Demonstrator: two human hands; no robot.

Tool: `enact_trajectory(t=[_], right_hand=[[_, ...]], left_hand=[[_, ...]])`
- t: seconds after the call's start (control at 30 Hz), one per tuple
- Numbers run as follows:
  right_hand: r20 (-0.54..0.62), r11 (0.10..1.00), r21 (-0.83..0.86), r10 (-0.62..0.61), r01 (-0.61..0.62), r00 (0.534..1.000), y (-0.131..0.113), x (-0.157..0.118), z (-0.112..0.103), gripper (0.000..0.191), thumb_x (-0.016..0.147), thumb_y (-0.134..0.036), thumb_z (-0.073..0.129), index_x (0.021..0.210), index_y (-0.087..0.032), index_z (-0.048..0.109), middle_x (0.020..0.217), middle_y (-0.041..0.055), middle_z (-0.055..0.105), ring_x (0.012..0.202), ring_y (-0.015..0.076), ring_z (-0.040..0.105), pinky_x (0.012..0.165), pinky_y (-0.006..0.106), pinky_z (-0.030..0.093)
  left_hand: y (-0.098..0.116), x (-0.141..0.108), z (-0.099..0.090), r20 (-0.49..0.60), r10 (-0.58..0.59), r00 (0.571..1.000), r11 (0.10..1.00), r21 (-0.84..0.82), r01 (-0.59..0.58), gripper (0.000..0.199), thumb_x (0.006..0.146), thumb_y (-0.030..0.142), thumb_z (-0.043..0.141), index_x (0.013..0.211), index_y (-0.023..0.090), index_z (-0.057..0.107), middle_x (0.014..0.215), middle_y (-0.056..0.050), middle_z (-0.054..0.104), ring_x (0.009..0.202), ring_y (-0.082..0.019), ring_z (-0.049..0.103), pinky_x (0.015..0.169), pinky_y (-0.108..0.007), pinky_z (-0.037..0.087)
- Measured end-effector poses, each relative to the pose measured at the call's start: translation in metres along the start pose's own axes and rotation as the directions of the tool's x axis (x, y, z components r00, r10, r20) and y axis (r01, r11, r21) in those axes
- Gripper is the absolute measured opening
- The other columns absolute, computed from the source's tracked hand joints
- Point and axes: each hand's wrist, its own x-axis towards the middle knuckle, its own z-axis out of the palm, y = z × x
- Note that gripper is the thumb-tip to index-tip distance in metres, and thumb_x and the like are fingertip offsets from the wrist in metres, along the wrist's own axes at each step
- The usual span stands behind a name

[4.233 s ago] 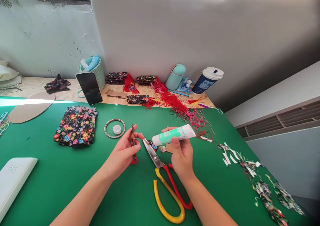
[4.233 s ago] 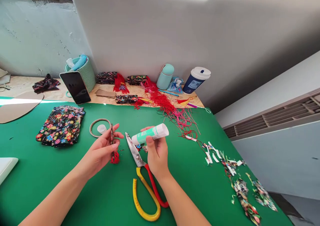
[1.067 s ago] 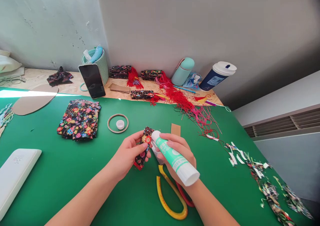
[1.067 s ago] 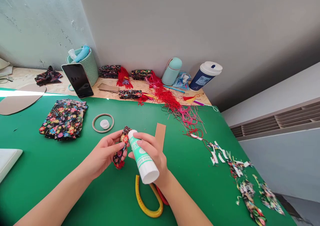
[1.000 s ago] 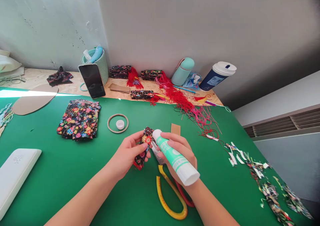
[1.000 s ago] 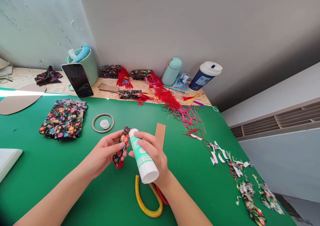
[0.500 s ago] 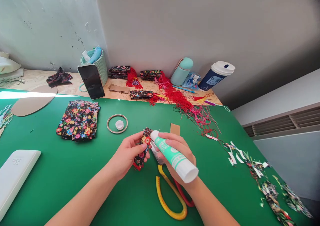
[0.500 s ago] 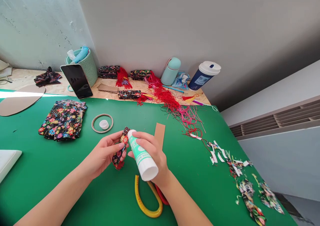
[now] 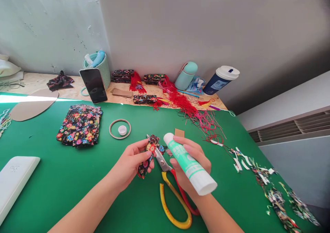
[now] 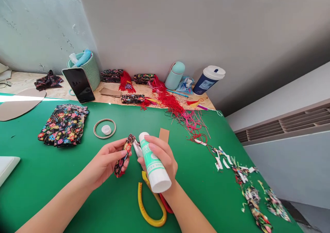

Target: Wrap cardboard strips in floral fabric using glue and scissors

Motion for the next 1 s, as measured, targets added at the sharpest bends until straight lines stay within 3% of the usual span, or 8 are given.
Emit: enact_trajectory(t=[0.1, 0.23, 0.4, 0.47, 0.7, 1.0], right_hand=[[-0.017, 0.998, -0.059, 0.03, -0.031, 0.999, -0.001, 0.004, -0.003, 0.036, 0.081, -0.014, 0.062, 0.114, -0.026, 0.051, 0.104, 0.0068, 0.068, 0.097, 0.0235, 0.061, 0.081, 0.043, 0.051], [0.076, 0.968, 0.135, 0.202, -0.211, 0.976, -0.002, 0.004, -0.002, 0.022, 0.081, -0.008, 0.054, 0.096, -0.024, 0.053, 0.105, 0.0064, 0.064, 0.089, 0.0196, 0.061, 0.077, 0.038, 0.051], [0.293, 0.832, 0.334, 0.356, -0.444, 0.887, -0.005, 0.005, 0.001, 0.025, 0.081, -0.014, 0.061, 0.103, -0.026, 0.056, 0.107, 0.0049, 0.06, 0.059, 0.0106, 0.056, 0.057, 0.03, 0.05], [0.35, 0.76, 0.392, 0.398, -0.518, 0.848, -0.005, 0.006, 0.002, 0.025, 0.081, -0.017, 0.064, 0.104, -0.027, 0.058, 0.108, 0.0037, 0.058, 0.055, 0.0084, 0.055, 0.055, 0.028, 0.048], [0.342, 0.679, 0.452, 0.468, -0.579, 0.815, 0.003, 0.007, 0.004, 0.015, 0.076, -0.022, 0.073, 0.087, -0.028, 0.065, 0.092, -0.0009, 0.061, 0.063, 0.0098, 0.055, 0.057, 0.025, 0.047], [0.285, 0.711, 0.412, 0.494, -0.57, 0.822, 0.001, 0.012, 0.001, 0.016, 0.066, -0.018, 0.079, 0.075, -0.027, 0.07, 0.072, -0.0017, 0.065, 0.076, 0.0161, 0.067, 0.069, 0.028, 0.053]], left_hand=[[0.0, 0.0, 0.0, 0.03, -0.018, 0.999, 1.0, -0.01, 0.018, 0.028, 0.077, 0.024, 0.071, 0.101, 0.012, 0.066, 0.073, 0.0, 0.056, 0.051, -0.005, 0.052, 0.046, -0.016, 0.043], [0.0, 0.0, 0.0, 0.067, -0.051, 0.996, 0.996, -0.064, 0.056, 0.028, 0.076, 0.021, 0.072, 0.101, 0.013, 0.065, 0.073, 0.0, 0.058, 0.05, -0.006, 0.054, 0.044, -0.016, 0.043], [-0.001, 0.0, 0.0, 0.137, -0.082, 0.987, 0.99, -0.101, 0.097, 0.028, 0.075, 0.021, 0.073, 0.1, 0.013, 0.064, 0.071, 0.0, 0.059, 0.047, -0.006, 0.054, 0.042, -0.015, 0.043], [-0.001, 0.0, 0.0, 0.153, -0.09, 0.984, 0.988, -0.107, 0.107, 0.027, 0.075, 0.02, 0.072, 0.101, 0.012, 0.065, 0.071, 0.0, 0.059, 0.047, -0.005, 0.054, 0.042, -0.014, 0.043], [-0.002, -0.001, 0.0, 0.159, -0.119, 0.98, 0.987, -0.091, 0.134, 0.03, 0.074, 0.021, 0.074, 0.102, 0.013, 0.067, 0.072, -0.001, 0.061, 0.046, -0.004, 0.054, 0.041, -0.013, 0.041], [-0.003, -0.001, 0.0, 0.13, -0.111, 0.985, 0.994, 0.004, 0.111, 0.032, 0.074, 0.026, 0.075, 0.103, 0.015, 0.067, 0.071, 0.0, 0.061, 0.043, -0.004, 0.053, 0.039, -0.015, 0.038]])
